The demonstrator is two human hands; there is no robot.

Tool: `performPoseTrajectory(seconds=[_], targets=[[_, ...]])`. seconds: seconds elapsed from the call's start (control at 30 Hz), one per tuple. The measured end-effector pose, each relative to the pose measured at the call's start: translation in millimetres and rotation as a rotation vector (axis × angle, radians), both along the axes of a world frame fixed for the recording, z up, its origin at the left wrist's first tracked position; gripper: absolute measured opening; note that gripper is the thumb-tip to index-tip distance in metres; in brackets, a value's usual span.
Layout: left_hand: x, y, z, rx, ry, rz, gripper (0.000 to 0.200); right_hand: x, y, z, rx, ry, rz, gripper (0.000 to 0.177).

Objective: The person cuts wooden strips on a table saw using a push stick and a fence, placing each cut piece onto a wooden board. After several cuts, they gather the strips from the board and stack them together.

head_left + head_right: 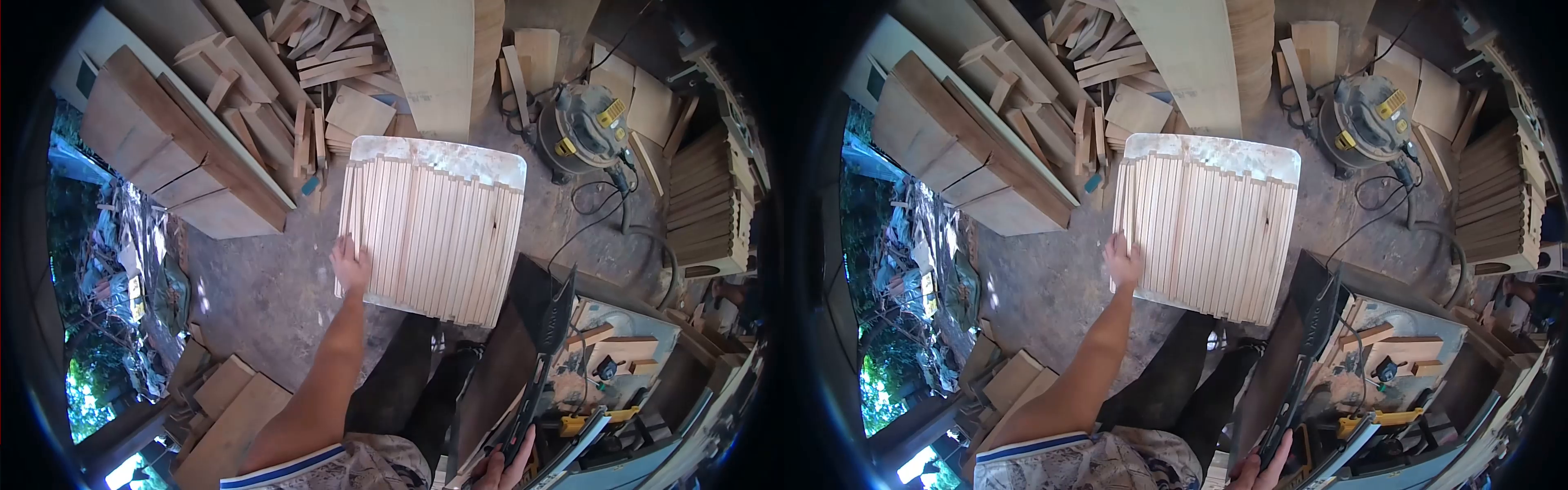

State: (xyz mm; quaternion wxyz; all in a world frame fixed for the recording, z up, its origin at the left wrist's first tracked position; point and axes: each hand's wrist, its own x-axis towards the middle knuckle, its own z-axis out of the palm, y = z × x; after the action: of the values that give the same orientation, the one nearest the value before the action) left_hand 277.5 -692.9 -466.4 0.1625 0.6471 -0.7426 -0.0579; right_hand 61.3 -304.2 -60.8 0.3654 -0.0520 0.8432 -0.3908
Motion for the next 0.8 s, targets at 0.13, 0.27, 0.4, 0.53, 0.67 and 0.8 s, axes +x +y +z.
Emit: performPoseTrajectory(seconds=[0.13,0.27,0.4,0.53,0.67,0.8], targets=[[14,-6,-16,0.063,0.043,0.033,0.057,3,3,-10,0.009,-0.013,0.013,0.069],[12,-22,1,0.373,0.11,0.309,0.071,3,-22,11,0.039,-0.136,-0.15,0.07],[24,-31,-8,0.526,0.023,0.347,0.08,7,-18,12,0.041,-0.141,-0.205,0.071],[17,-29,1,0.519,-0.033,0.271,0.079,1,-18,18,0.01,-0.105,-0.19,0.073],[11,-33,6,0.524,-0.037,0.314,0.071,11,2,7,-0.043,-0.112,-0.224,0.074],[3,-29,13,0.282,0.013,0.22,0.047,16,10,1,-0.024,-0.136,-0.252,0.074]])
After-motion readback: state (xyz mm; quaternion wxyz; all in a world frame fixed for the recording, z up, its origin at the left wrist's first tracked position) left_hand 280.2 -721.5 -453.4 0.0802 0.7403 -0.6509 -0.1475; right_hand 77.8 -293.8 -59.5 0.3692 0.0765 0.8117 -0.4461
